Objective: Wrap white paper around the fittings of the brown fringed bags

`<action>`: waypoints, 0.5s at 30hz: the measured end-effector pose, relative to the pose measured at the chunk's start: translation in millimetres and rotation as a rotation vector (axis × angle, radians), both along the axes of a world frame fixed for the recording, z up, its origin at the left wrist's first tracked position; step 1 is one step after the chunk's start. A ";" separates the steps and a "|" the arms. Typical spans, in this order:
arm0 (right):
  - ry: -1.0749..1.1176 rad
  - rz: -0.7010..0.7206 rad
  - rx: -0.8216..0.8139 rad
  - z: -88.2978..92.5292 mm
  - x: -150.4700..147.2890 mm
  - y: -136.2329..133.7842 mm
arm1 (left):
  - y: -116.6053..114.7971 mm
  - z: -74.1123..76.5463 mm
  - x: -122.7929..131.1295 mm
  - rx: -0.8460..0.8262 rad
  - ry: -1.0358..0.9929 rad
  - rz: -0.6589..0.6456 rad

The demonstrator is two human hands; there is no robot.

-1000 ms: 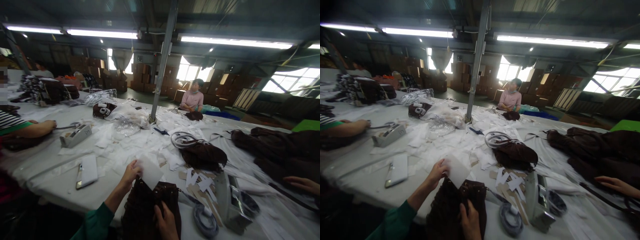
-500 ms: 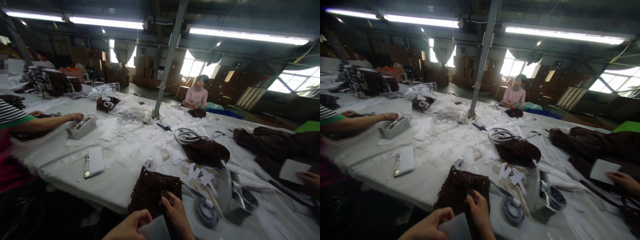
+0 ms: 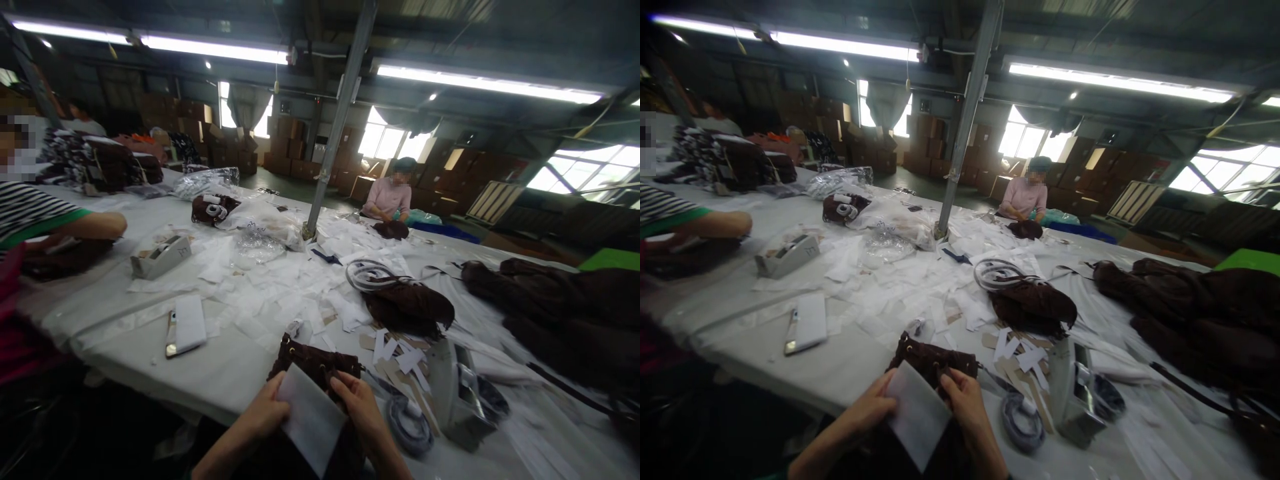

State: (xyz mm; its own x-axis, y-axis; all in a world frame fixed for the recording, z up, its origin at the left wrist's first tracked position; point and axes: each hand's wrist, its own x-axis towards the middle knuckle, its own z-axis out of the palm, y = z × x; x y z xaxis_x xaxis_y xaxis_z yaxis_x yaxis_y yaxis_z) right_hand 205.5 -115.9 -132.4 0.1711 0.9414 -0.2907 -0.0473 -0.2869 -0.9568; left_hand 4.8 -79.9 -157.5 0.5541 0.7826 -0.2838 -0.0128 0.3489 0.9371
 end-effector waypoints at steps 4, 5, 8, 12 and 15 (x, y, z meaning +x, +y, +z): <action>-0.081 -0.018 -0.022 6.3 -1.4 8.4 | -2.2 -29.1 -11.7 -0.262 0.038 0.060; -0.080 -0.028 -0.020 7.1 -4.2 9.7 | -4.7 -31.0 -12.1 -0.329 0.011 0.067; 0.012 -0.101 -0.017 5.1 -15.7 10.1 | -7.3 -24.0 -4.3 -0.406 -0.104 0.069; 0.127 -0.193 -0.030 -6.4 -26.5 3.2 | 2.3 -3.5 17.4 -0.426 -0.220 -0.056; 0.073 -0.208 -0.008 -15.6 -26.3 -4.6 | 10.6 5.3 32.0 -0.417 -0.280 -0.148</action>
